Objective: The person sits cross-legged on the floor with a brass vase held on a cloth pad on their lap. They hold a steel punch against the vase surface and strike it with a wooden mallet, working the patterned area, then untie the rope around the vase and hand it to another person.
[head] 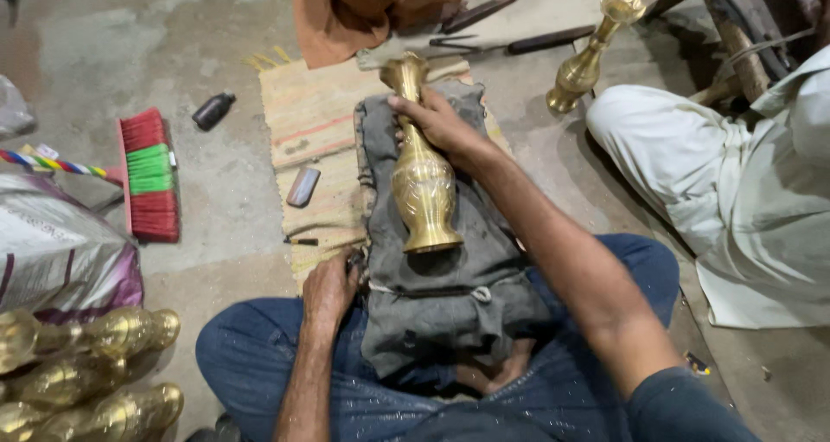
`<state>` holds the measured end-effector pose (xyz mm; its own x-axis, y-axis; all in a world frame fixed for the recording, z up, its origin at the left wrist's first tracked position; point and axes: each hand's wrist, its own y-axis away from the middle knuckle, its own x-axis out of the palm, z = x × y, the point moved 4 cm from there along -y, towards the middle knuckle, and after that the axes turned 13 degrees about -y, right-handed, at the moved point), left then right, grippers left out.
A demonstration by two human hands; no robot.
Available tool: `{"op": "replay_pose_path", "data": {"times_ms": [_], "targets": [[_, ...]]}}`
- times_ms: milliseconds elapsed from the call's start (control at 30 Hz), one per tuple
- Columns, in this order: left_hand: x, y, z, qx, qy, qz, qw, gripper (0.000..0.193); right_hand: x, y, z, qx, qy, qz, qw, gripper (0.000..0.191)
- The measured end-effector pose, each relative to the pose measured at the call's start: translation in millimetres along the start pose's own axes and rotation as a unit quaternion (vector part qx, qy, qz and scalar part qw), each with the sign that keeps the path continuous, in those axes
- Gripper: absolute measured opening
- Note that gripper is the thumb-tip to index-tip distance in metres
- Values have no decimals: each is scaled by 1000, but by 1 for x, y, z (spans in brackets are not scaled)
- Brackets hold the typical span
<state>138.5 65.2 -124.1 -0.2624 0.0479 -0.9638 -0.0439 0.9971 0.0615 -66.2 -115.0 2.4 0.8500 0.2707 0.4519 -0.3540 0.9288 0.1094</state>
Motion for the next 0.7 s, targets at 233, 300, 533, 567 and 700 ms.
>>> {"op": "replay_pose_path", "data": {"times_ms": [233, 300, 533, 567, 700], "targets": [[-36, 17, -12, -68, 130, -104, 984, 27, 6, 20, 12, -57, 111, -47, 991, 48], [-49, 33, -19, -79, 194, -188, 960, 27, 0, 42, 33, -145, 268, -108, 946, 60], [-72, 107, -64, -33, 234, -226, 945, 22, 0, 150, 4, -234, 369, -20, 899, 86], [-75, 113, -73, -26, 243, -201, 948, 21, -2, 156, 0, -239, 338, -23, 910, 86], [-101, 128, -104, 104, 191, -212, 953, 29, -9, 161, -7, -240, 277, -24, 930, 86]]}}
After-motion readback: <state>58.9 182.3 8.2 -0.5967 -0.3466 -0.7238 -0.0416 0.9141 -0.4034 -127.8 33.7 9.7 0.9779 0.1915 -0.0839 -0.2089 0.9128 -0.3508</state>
